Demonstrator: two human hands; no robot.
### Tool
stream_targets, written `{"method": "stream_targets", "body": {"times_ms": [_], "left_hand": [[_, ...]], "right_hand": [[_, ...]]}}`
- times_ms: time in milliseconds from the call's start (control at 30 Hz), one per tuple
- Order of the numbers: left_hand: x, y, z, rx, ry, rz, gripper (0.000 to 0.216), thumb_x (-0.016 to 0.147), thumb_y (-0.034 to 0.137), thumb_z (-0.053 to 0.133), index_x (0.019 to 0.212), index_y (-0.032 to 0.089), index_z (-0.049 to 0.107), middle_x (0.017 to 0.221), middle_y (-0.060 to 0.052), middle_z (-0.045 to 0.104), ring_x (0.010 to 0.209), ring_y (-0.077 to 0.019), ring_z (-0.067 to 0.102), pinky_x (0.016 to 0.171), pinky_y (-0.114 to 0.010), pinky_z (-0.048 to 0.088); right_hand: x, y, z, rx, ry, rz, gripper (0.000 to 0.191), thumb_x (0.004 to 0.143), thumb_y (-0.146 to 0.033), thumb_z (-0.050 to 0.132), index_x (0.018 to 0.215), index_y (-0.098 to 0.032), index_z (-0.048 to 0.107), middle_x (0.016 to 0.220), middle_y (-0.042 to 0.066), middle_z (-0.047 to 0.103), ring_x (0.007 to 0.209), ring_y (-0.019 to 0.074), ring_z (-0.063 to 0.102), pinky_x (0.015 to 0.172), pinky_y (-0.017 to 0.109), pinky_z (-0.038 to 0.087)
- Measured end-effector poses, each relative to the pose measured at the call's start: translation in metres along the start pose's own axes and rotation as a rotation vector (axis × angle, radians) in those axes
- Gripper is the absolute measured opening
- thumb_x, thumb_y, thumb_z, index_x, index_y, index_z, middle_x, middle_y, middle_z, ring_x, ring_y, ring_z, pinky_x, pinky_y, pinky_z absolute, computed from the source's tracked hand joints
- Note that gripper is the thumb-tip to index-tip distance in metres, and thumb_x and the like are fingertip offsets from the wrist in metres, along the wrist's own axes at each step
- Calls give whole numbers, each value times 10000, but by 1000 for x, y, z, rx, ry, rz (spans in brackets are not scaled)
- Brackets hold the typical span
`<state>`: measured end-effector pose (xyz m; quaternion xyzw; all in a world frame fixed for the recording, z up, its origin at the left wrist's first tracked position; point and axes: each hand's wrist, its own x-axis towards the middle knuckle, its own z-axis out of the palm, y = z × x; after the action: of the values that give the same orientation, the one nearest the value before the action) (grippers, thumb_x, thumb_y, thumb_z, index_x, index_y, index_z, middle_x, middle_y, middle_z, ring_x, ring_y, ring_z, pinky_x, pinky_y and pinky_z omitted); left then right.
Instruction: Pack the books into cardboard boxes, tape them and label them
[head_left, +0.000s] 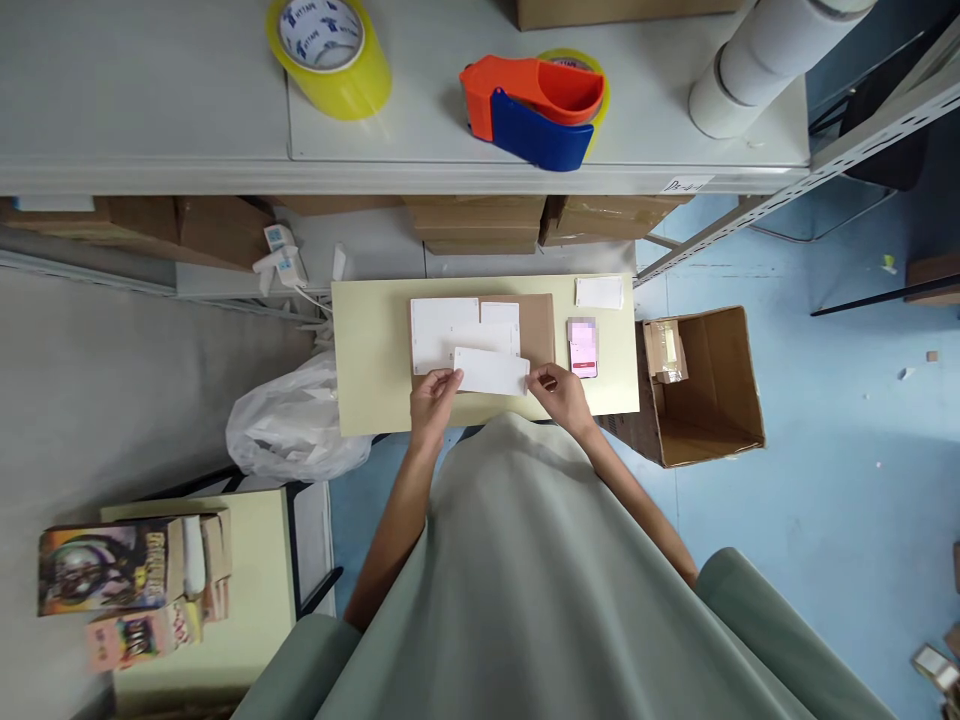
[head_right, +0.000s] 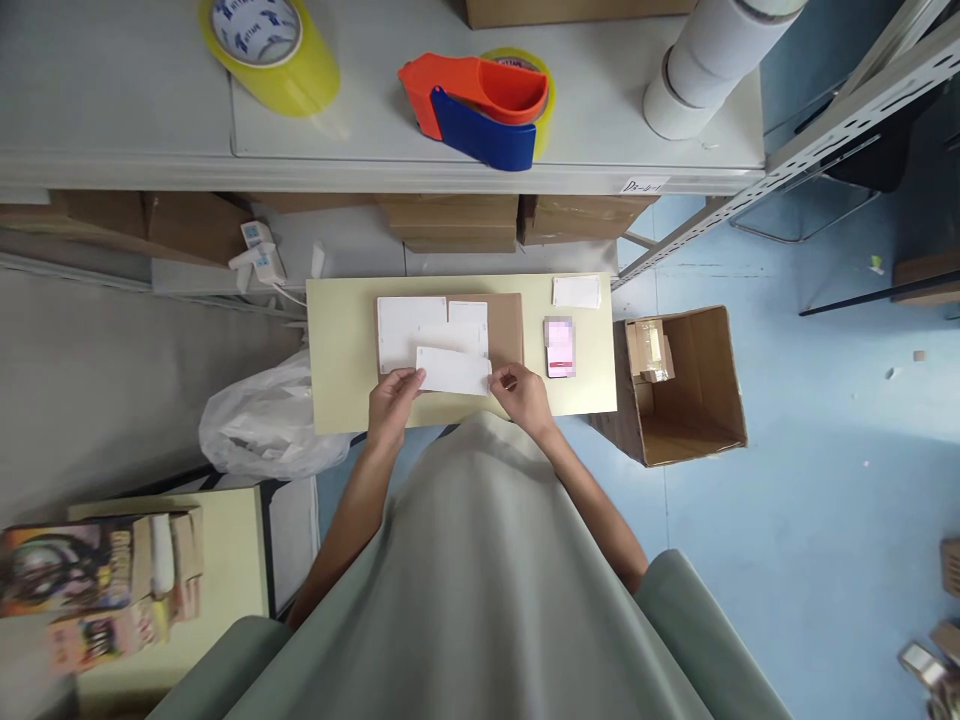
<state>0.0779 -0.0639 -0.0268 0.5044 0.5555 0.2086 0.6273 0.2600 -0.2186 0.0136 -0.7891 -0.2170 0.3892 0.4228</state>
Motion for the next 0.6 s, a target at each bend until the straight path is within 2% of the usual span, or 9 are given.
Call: {"method": "stream_targets", "body": {"times_ms": [133,300,400,600], "left_hand": [[22,-1,3,116,34,129,425,783,623,814,886,218,735,879,-53,746,887,-228,689,843,-351,543],[46,-2,12,302,110,305,316,891,530,722,904,215,732,922,-68,749,865,-222,676,872,-363,529],[53,-5,18,407,156,346,247,918,468,696,881,224,713,917,-69,744,848,-225,663,897,-376,528],[55,-9,18,469,169,381,226,953,453,660,872,244,686,915,-70,741,856,-238,653,913,-387,526]], "right_hand": [[28,-2,7,-103,13,-12,353,998,-553,607,831,-247,658,860,47,778,806,226,727,774,320,550],[63,-7,17,-373,34,19,292,1095,-452,553,979,-230,703,983,83,798,913,262,744,827,324,517],[70,-8,23,-498,46,50,286,1133,-418,503,1069,-213,692,1074,111,791,966,281,738,857,340,510],[69,-10,30,-601,42,39,273,1154,-398,469,1089,-214,659,1178,142,764,1027,310,732,878,372,504]]}}
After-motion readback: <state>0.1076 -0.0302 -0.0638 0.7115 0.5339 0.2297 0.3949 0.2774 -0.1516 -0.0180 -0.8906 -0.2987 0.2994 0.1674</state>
